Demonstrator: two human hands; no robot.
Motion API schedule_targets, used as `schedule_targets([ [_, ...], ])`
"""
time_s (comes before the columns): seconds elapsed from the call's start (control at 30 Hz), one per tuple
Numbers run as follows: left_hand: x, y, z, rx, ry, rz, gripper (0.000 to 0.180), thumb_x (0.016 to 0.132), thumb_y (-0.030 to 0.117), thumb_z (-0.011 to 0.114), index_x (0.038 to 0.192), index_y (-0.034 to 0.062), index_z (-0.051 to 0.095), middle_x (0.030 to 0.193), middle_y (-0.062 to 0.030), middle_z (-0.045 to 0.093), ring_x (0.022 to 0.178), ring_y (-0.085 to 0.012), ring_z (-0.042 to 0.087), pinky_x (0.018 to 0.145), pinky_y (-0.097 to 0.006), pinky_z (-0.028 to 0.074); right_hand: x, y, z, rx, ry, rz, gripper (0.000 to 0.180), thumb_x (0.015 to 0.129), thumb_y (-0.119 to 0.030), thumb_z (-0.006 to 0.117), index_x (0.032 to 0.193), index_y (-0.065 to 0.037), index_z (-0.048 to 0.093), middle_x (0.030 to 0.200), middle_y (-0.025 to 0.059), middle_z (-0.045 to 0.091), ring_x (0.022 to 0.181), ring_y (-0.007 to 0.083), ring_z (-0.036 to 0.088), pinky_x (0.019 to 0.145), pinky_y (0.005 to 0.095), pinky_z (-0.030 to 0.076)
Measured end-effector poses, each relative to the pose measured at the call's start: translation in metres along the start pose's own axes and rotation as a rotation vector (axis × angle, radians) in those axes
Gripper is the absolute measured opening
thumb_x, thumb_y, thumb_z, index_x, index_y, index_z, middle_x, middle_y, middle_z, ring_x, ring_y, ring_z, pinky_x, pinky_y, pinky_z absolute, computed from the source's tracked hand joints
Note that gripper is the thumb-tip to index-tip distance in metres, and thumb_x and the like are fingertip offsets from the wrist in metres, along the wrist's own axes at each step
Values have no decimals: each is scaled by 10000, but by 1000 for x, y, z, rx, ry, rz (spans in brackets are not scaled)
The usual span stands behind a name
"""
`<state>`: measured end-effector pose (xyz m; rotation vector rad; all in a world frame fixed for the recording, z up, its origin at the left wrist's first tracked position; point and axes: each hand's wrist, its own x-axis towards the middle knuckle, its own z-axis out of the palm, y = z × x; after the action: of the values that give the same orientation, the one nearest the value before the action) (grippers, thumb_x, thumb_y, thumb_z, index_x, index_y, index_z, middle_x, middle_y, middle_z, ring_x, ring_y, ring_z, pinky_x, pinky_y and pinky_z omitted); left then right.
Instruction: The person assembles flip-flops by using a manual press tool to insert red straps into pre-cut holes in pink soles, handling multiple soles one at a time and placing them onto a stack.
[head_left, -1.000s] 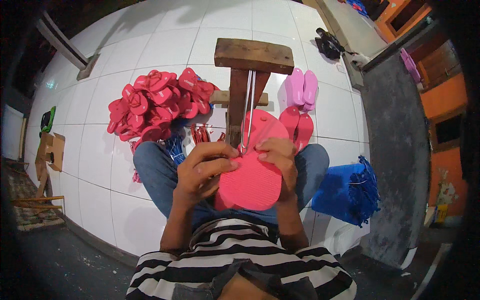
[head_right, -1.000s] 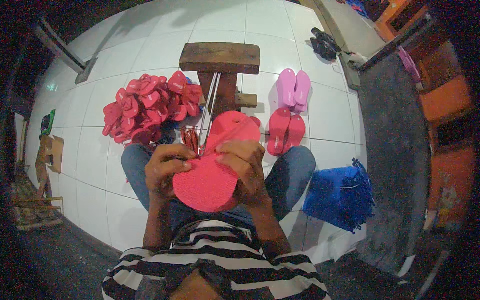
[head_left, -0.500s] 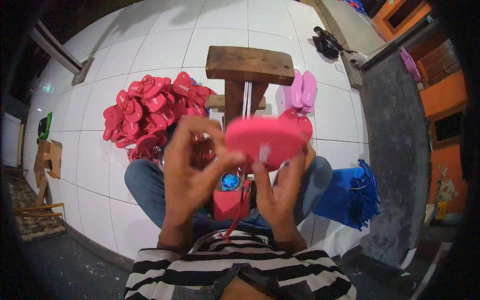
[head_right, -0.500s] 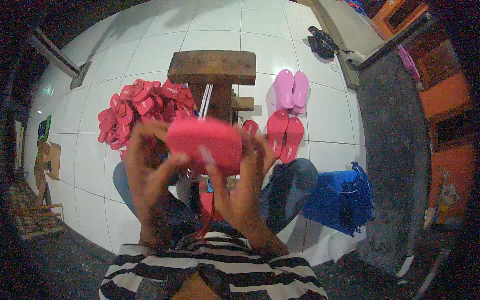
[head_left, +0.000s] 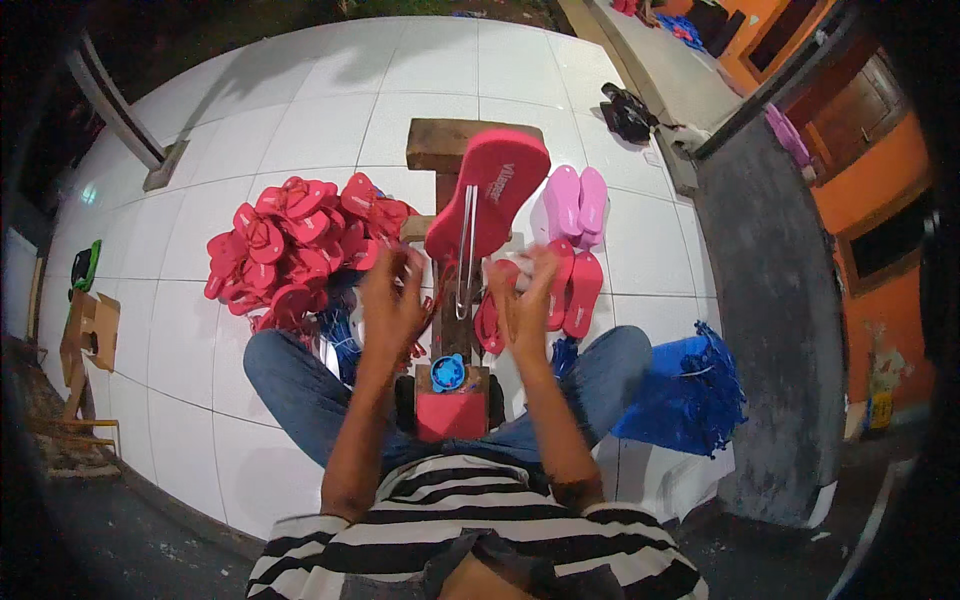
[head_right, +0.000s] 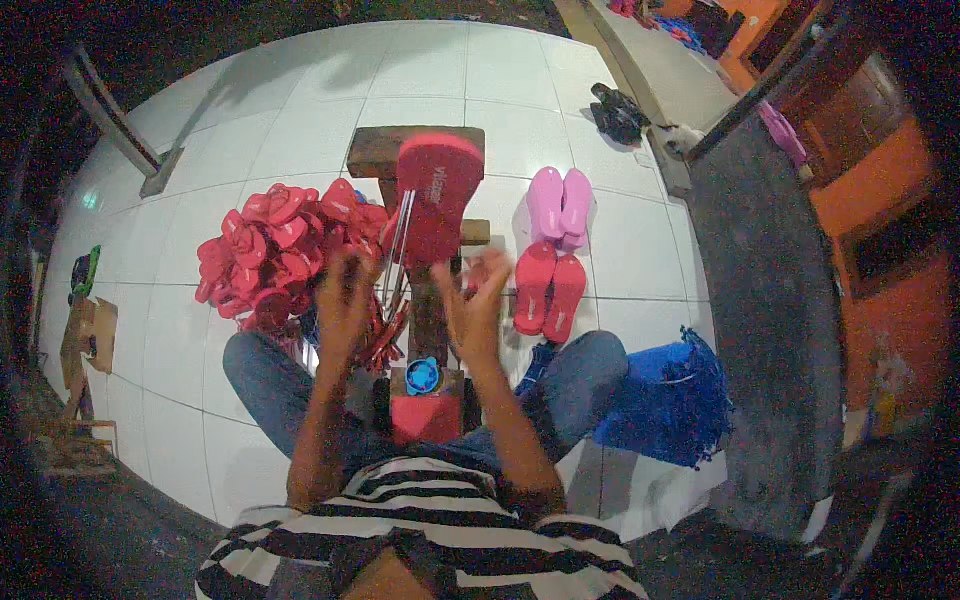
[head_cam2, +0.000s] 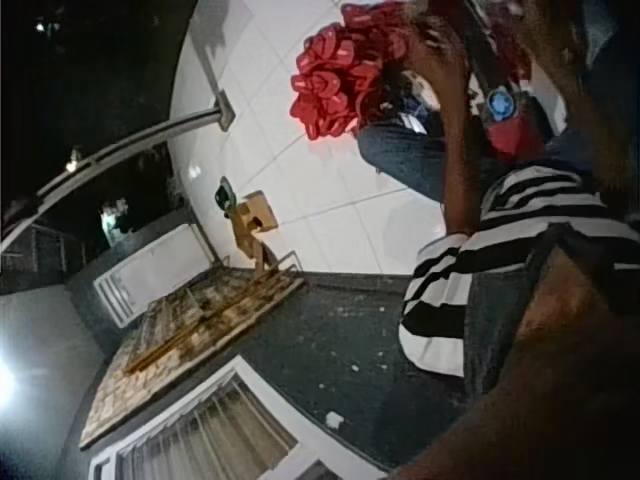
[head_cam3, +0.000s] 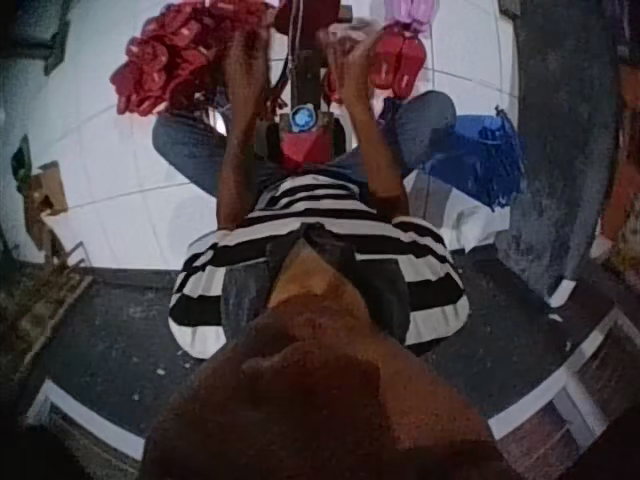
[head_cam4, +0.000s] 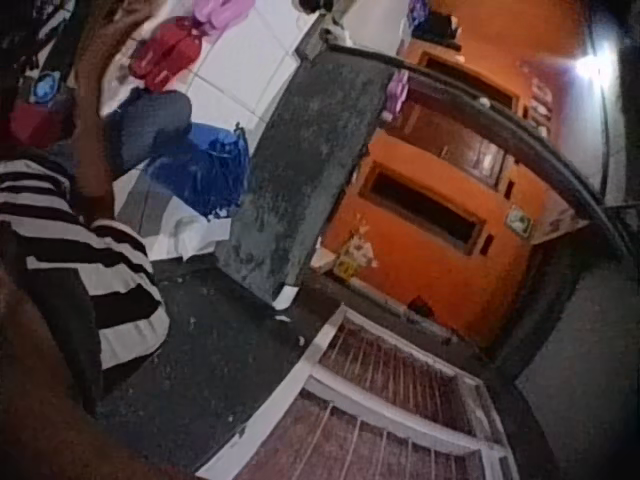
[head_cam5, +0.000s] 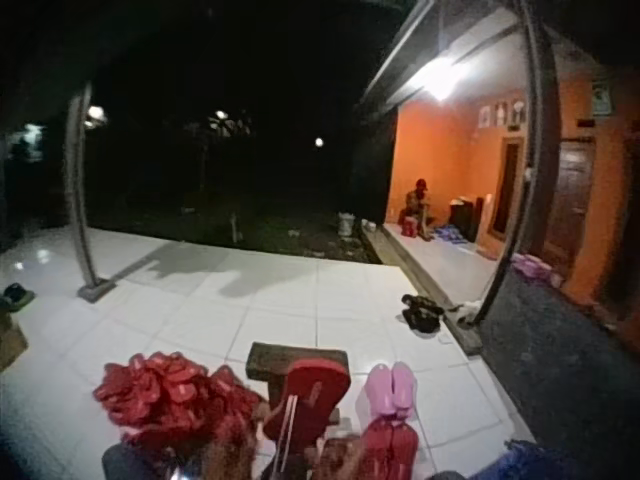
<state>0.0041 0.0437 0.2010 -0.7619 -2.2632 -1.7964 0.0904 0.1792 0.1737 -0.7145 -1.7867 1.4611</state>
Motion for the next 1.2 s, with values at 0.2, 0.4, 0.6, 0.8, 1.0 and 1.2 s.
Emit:
schedule_targets([
  [0.2, -83, -48, 14, -165, -376, -279, 225, 920, 175, 545, 1041, -15, 551, 874, -163, 623, 698, -237, 595, 592, -334, 449, -65, 46, 18, -14, -232, 104, 230, 847, -186, 664, 959, 11, 625, 904, 110, 594, 808, 216, 612, 727, 321, 477],
  [0.4, -104, -45, -3, -102, -586, -233, 256, 944, 112, 513, 1156, -30, 521, 1099, -158, 589, 898, -172, 611, 750, -314, 502, -70, 34, 7, -136, -376, 4, 183, 878, -123, 632, 992, 19, 642, 863, 28, 546, 730, 95, 581, 640, 227, 464],
  [0.6, -107, -46, -24, -387, -500, -546, 181, 906, 114, 599, 1037, -6, 564, 937, -53, 611, 826, -119, 605, 726, -268, 506, -66, 22, -15, 224, -443, 413, 226, 906, -156, 585, 1051, 16, 614, 832, 89, 630, 756, 139, 619, 696, 279, 487],
  [0.8, -95, -51, -41, -407, -327, -617, 90, 886, 60, 603, 953, 2, 585, 932, -73, 617, 795, -122, 608, 687, -268, 513, -58, 25, -50, -259, -447, 128, 295, 953, -167, 478, 1189, -15, 569, 795, 117, 638, 732, 220, 621, 691, 325, 483],
  [1.0, -34, -22, -33, -332, 32, 21, 48, 887, 14, 554, 927, -5, 538, 946, -105, 618, 852, -158, 602, 780, -308, 487, -39, -11, -51, -729, -359, -370, 348, 927, -167, 529, 1235, -7, 545, 1074, 176, 557, 1035, 322, 511, 896, 383, 393],
  [1.2, -34, 15, 7, -616, -261, -197, 156, 906, 93, 575, 1004, 34, 468, 865, -63, 609, 770, -105, 566, 709, -244, 455, -22, -53, -26, -63, -412, -385, 316, 920, -181, 556, 1170, 11, 586, 1181, 172, 550, 1149, 308, 493, 988, 371, 365],
])
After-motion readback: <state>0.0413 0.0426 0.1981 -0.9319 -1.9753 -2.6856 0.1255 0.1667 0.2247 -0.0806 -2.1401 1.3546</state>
